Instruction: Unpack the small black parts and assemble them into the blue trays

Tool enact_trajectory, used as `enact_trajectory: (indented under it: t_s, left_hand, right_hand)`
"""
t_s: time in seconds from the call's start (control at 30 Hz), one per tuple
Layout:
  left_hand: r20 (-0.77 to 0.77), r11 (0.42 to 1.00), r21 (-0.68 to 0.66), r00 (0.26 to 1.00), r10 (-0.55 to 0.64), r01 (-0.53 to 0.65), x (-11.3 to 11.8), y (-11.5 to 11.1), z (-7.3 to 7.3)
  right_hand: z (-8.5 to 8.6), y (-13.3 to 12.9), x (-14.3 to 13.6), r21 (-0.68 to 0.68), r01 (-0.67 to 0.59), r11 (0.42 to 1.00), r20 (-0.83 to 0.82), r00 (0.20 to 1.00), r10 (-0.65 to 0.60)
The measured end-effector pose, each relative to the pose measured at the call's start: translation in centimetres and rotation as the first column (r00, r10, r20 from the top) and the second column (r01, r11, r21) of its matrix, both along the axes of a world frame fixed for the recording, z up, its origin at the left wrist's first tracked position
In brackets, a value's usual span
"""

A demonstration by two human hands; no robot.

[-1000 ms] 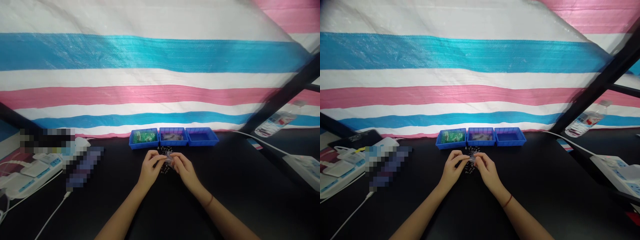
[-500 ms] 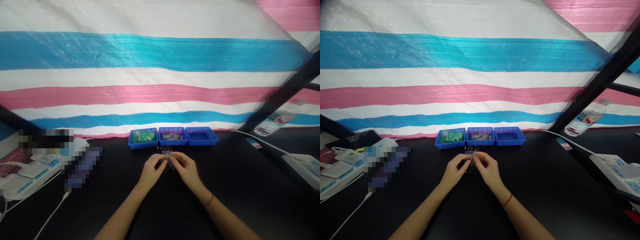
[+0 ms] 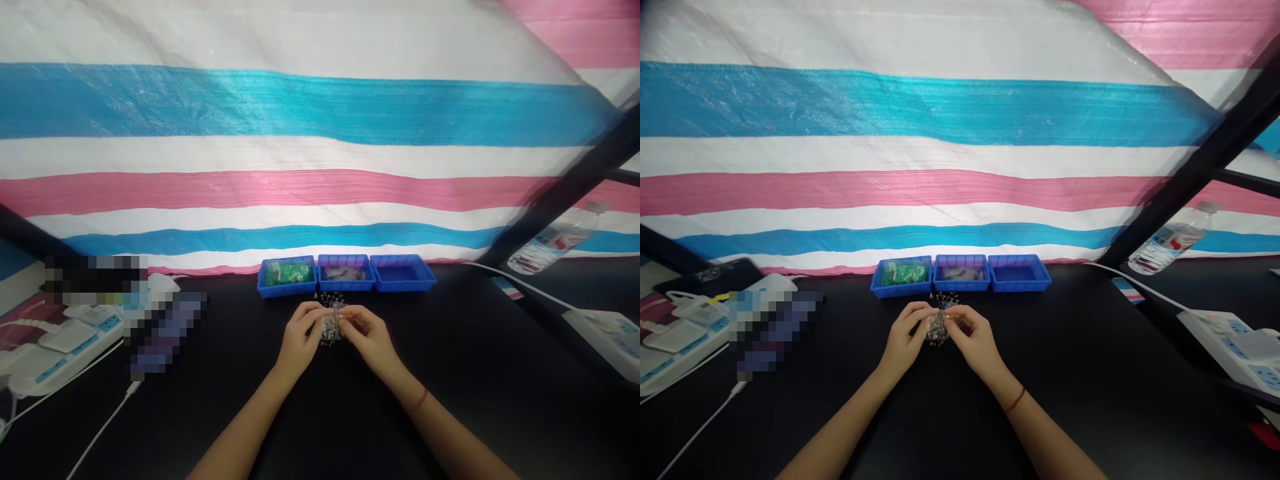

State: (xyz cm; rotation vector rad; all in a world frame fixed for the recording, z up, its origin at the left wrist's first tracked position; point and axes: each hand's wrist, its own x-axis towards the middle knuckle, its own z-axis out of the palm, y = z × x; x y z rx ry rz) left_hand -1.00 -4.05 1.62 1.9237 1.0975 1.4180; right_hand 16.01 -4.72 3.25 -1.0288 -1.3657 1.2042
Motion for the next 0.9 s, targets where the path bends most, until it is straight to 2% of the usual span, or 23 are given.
enact_trajectory:
  t_s: [0.13, 0.2, 0.3, 0.53, 0.6, 0.7, 0.77, 0.83, 0.9]
  left_hand:
    - [0.082, 0.988, -0.151, 0.997, -0.014, 0.026, 0.1, -0.2, -0.3]
    - [0.047, 0.980, -0.196, 0.999, -0.022, 0.031, 0.1, -0.2, -0.3]
    - [-0.055, 0.982, -0.183, 0.997, -0.053, 0.043, 0.3, -0.2, -0.1]
    - [-0.079, 0.993, -0.121, 0.997, -0.012, 0.002, 0.3, -0.1, 0.1]
    - [-0.092, 0.996, -0.081, 0.995, 0.031, -0.039, 0.2, 0.1, -0.1]
    - [-0.094, 0.995, -0.029, 0.991, 0.092, -0.095, -0.1, 0.5, -0.4]
    - [-0.124, 0.994, 0.013, 0.986, 0.108, -0.107, -0.4, 0.8, -0.5]
    - [-0.218, 0.993, 0.063, 0.970, 0.107, -0.096, -0.9, 1.0, -0.5]
    - [-0.375, 0.994, 0.093, 0.923, 0.087, -0.056, -1.4, 1.0, -0.7]
  right_hand:
    - [-0.1, 0.0, 0.1, 0.079, 0.083, 0.993, 0.026, 0.996, -0.085]
    - [0.0, 0.0, 0.3, 0.133, 0.089, 0.987, 0.082, 0.991, -0.101]
    - [0.3, 0.0, 0.5, 0.195, 0.059, 0.979, 0.156, 0.984, -0.090]
    - [0.2, 0.0, 0.6, 0.267, 0.003, 0.964, 0.209, 0.976, -0.061]
    - [0.1, 0.8, 0.7, 0.231, 0.059, 0.971, 0.181, 0.978, -0.102]
    - [0.1, 2.9, 1.1, 0.096, 0.197, 0.976, 0.075, 0.976, -0.204]
    - [0.2, 4.5, 1.4, 0.014, 0.210, 0.978, 0.010, 0.978, -0.210]
    - [0.0, 5.5, 1.9, -0.038, 0.223, 0.974, 0.011, 0.975, -0.223]
    - [-0.3, 5.8, 2.2, -0.008, 0.281, 0.960, 0.094, 0.956, -0.279]
